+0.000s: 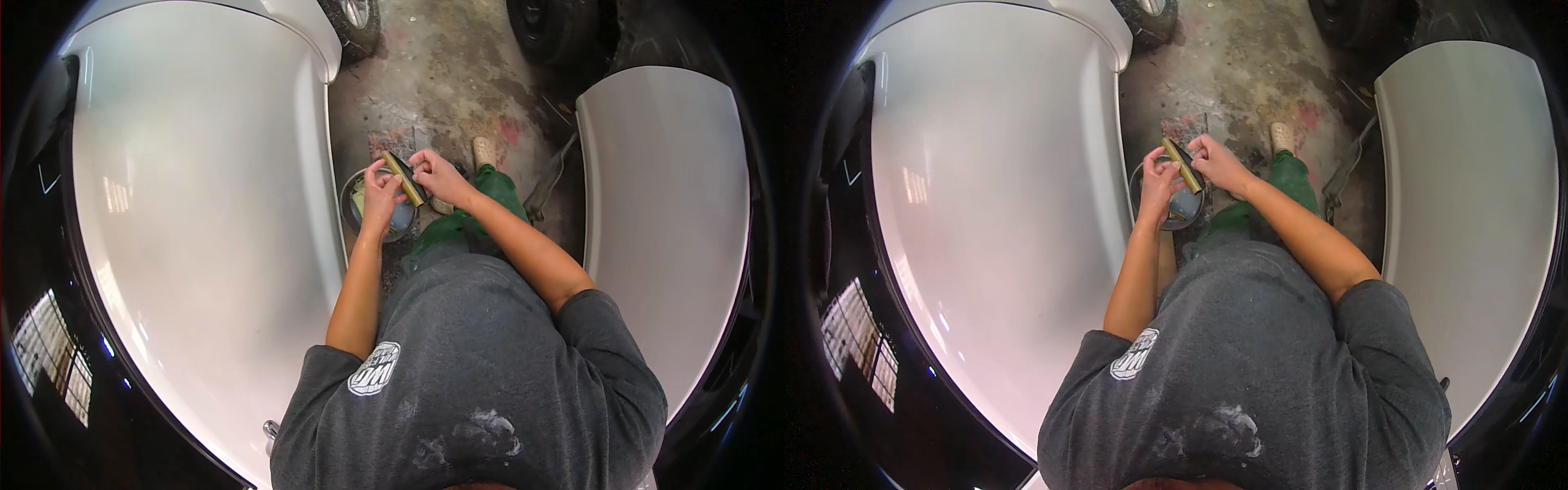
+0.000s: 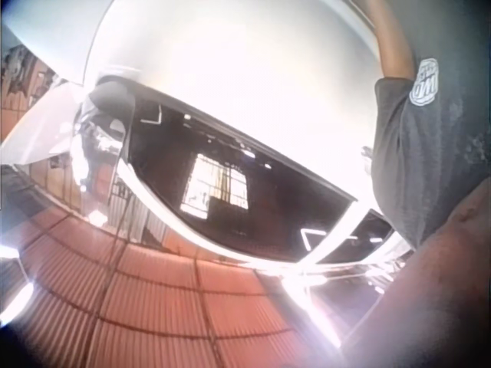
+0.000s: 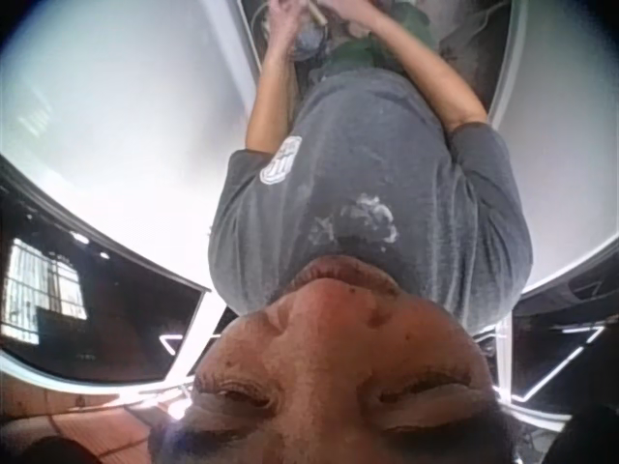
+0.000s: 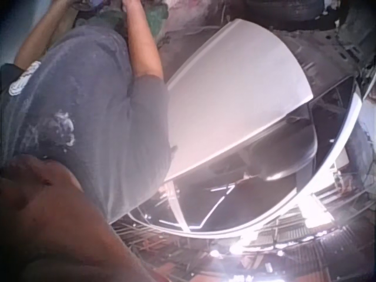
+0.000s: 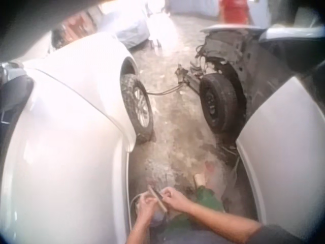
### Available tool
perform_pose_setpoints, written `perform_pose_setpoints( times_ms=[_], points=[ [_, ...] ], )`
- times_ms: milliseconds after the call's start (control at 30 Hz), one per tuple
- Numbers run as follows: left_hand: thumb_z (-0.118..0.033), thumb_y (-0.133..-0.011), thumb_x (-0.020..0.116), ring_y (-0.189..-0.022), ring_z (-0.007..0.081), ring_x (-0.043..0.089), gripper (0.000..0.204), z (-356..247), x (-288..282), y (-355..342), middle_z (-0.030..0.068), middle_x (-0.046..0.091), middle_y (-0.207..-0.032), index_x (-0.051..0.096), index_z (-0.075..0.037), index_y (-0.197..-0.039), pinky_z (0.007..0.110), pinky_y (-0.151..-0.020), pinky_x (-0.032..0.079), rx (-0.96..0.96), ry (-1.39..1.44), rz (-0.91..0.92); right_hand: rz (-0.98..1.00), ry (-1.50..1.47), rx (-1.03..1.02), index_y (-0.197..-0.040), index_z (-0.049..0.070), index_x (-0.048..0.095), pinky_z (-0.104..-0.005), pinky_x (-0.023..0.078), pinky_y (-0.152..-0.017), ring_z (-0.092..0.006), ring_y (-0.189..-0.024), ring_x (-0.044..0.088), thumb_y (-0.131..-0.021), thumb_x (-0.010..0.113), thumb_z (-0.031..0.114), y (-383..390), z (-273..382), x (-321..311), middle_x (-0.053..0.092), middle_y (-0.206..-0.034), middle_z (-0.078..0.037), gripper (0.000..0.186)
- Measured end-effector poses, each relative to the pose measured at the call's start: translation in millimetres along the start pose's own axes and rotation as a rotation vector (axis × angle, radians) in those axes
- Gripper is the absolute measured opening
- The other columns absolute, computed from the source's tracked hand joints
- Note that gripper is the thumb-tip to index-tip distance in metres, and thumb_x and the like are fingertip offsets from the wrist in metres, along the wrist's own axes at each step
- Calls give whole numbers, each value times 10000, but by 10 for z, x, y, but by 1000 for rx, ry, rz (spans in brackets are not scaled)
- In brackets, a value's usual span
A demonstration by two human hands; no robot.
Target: The person sands a white vehicle panel by hand using a sanding block, dipping the block and a cloth into a bucket of water to rinse the surface and the tool.
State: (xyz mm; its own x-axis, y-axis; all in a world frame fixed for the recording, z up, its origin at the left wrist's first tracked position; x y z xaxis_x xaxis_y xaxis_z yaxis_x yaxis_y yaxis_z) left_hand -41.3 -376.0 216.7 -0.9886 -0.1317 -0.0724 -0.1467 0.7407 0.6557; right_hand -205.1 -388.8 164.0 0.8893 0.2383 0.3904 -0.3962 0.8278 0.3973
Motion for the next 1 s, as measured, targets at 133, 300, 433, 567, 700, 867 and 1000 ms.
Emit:
perform_pose_setpoints(
  times_ms=[133,300,433,567,700,867,1000],
  points=[
    [-126,-1001,601,-1052,183,648,463,183,-25,-53,63,627,-1164,507,-98,-1453,348,-858,582,22,-13,123,-18,62,-55,-1215,9,509,-291,495,-651,-111,-768,577,-934,559,27,15,-8,0,587,-904,-36,286],
    [-58,-1014,538,-1083,164,637,333,420,-177,-115,75,597,-1246,628,-93,-1333,339,-844,582,261,-301,192,-105,77,-132,-1196,11,523,-281,492,-751,-113,-858,572,-943,570,20,54,-88,-70,586,-961,-39,258],
    [-58,-1010,569,-1064,158,633,218,237,-122,82,76,595,-1237,626,-50,-1220,335,-829,570,859,-828,-14,-113,52,-166,-1206,19,538,-267,474,-844,-105,-936,565,-950,583,21,19,-93,-165,593,-1003,-29,260],
    [-71,-990,627,-912,132,643,145,364,-84,13,58,633,-1029,593,-27,-1124,310,-763,563,358,-257,109,-85,28,-151,-1206,19,543,-264,471,-862,-102,-959,562,-947,590,19,-7,-52,-227,595,-1025,-31,263],
    [-101,-978,663,-831,108,631,180,376,-10,-23,27,610,-896,539,-34,-1091,291,-706,556,243,-290,98,-37,26,-96,-1202,31,524,-244,461,-857,-77,-950,542,-962,578,1,74,-34,-167,563,-1021,-1,249],
    [-23,-937,617,-876,107,626,257,345,-106,-74,31,572,-972,503,-52,-1166,278,-687,573,131,-108,96,-191,60,-141,-1187,32,543,-265,471,-867,-104,-960,561,-944,581,-7,56,-193,-337,582,-1016,-15,249],
    [6,-947,526,-924,134,632,310,325,-161,-64,47,561,-1054,553,-30,-1254,282,-712,587,110,-45,141,-179,69,-137,-1121,19,592,-282,476,-883,-122,-969,582,-948,560,8,64,-161,-318,612,-1008,-36,176]
  ],
)
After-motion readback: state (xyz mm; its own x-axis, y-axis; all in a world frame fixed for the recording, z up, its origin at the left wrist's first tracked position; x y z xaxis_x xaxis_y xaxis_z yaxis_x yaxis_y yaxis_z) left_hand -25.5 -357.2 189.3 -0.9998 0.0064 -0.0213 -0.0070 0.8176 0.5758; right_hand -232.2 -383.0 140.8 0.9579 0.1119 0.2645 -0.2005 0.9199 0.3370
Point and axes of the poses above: each hand's wrist, its own y-axis away from the middle knuckle, its own x-axis out of the palm, z = x × y, the point moved 3 cm from there along -y, towards the middle knuckle
